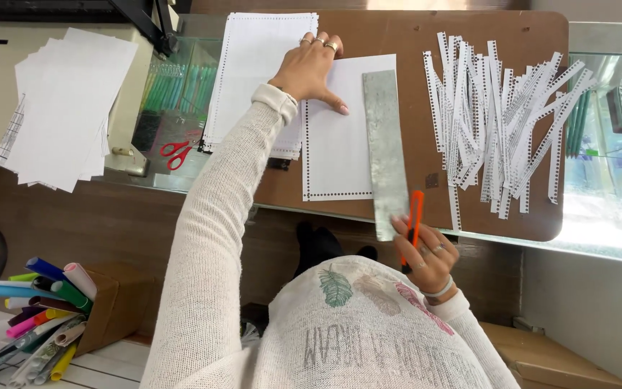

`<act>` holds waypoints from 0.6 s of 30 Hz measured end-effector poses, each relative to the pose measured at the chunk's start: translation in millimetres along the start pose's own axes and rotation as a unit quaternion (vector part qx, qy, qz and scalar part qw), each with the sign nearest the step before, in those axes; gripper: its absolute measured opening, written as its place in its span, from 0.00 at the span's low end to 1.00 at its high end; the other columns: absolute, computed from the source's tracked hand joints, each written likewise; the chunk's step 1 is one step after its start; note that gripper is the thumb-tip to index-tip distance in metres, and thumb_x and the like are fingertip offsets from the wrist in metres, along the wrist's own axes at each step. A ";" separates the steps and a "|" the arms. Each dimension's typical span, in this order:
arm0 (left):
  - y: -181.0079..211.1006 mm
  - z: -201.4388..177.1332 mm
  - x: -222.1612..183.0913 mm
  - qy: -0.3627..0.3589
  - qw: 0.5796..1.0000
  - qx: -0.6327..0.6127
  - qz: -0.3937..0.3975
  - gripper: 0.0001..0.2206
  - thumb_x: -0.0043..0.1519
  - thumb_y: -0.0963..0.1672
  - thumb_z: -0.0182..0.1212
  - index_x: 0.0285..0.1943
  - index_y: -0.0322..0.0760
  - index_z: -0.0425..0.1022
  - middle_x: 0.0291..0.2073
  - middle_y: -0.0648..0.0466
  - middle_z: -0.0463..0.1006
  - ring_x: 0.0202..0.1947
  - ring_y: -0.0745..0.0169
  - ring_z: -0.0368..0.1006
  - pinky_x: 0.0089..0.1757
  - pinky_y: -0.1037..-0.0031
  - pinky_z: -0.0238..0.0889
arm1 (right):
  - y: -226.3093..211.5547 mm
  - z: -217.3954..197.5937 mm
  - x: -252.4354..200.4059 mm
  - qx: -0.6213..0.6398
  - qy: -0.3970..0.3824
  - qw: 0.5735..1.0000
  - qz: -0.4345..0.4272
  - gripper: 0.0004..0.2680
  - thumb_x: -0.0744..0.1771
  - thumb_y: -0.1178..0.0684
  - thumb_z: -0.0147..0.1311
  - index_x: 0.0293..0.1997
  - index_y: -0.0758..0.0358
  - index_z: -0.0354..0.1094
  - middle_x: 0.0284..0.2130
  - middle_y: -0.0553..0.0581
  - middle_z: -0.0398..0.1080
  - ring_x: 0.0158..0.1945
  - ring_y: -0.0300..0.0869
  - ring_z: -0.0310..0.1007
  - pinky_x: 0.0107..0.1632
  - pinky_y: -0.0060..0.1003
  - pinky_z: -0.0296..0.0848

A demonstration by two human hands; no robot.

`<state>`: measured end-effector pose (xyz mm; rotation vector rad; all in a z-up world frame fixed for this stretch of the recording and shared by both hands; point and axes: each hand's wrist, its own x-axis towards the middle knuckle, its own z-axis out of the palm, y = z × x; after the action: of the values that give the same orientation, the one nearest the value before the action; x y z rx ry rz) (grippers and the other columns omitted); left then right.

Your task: Cutting strips of paper from sheets using a ruler and a utility knife

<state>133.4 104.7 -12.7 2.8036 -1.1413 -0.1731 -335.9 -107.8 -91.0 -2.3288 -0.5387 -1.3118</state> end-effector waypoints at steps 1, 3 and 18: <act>-1.0 1.6 4.3 0.004 1.000 0.019 0.011 0.64 0.31 0.78 0.96 0.67 0.48 0.71 0.59 0.52 0.79 0.65 0.42 0.71 0.51 0.43 0.77 | 4.4 -5.0 -7.5 -0.016 0.023 1.000 -0.011 0.07 0.74 0.67 0.79 0.52 0.59 0.88 0.53 0.65 0.94 0.56 0.56 0.98 0.52 0.48 0.95; -10.8 13.2 17.7 0.031 0.999 0.025 0.026 0.56 0.39 0.77 0.94 0.62 0.48 0.77 0.54 0.55 0.85 0.61 0.43 0.76 0.50 0.45 0.77 | 22.6 -22.2 -18.1 -0.034 0.063 0.997 -0.009 0.08 0.75 0.67 0.80 0.58 0.61 0.89 0.53 0.69 0.94 0.51 0.58 0.98 0.49 0.48 0.94; -19.6 -45.2 -138.2 0.129 0.934 -0.307 -0.128 0.21 0.84 0.43 0.69 0.82 0.41 0.64 0.63 0.43 0.91 0.52 0.50 0.93 0.47 0.67 0.91 | 32.9 -93.6 -1.3 -0.073 0.173 0.979 0.073 0.12 0.76 0.80 0.58 0.61 0.71 0.79 0.55 0.83 0.90 0.54 0.81 0.97 0.54 0.63 0.93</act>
<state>55.3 218.0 37.9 2.3067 -0.5324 -0.1455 -385.7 -184.9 -53.3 -2.1322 -0.1629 -1.6834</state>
